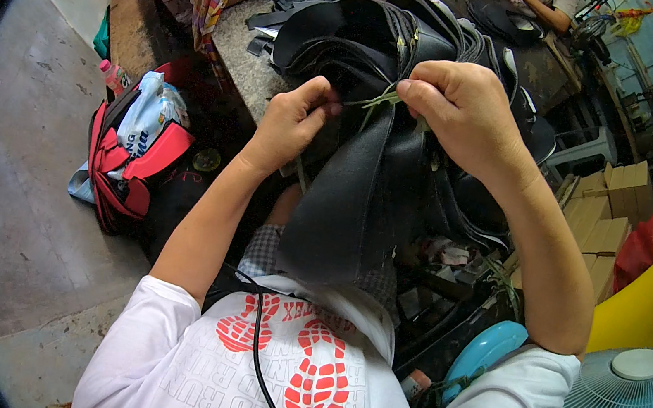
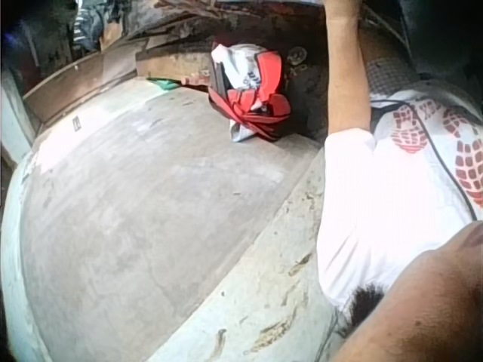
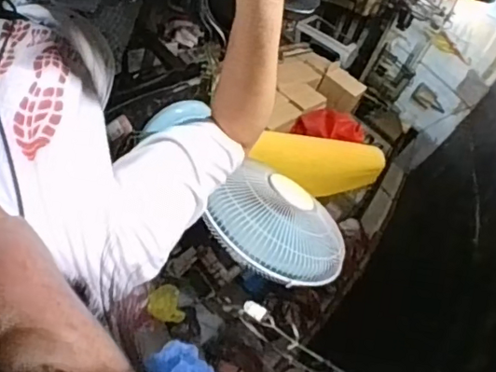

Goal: The person gathers black shoes from a workbench and stacks them into a bundle. They then use a green rubber band to tie the stack together, wrapping and tightening it around the shoes.

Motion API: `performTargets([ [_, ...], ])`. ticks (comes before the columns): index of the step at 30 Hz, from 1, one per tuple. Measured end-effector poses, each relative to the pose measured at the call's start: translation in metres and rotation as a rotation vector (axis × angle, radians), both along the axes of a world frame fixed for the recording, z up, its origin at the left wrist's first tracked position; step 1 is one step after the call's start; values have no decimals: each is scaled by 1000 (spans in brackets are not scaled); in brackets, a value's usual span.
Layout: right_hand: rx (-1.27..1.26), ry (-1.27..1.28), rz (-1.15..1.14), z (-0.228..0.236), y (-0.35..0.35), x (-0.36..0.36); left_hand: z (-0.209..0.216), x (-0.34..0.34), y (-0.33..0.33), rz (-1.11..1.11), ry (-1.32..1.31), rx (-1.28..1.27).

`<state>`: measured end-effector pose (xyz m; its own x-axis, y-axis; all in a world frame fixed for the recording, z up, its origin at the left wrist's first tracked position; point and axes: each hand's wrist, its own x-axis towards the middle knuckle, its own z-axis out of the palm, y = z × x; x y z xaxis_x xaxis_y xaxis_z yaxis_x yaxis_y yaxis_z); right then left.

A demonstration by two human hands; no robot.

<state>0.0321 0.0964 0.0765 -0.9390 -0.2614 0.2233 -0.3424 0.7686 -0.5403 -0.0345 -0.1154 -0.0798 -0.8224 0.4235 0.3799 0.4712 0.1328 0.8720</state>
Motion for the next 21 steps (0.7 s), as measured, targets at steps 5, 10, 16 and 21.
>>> performTargets([
  [5,157,159,57,5,-7,-1,19,14,14,185,53,-55],
  [10,501,314,177,12,-32,-1,31,31,27,86,286,285],
  [16,537,468,149,27,-50,-41,23,26,38,41,207,420],
  [21,815,52,120,-7,-68,-96,22,27,41,30,215,459],
])
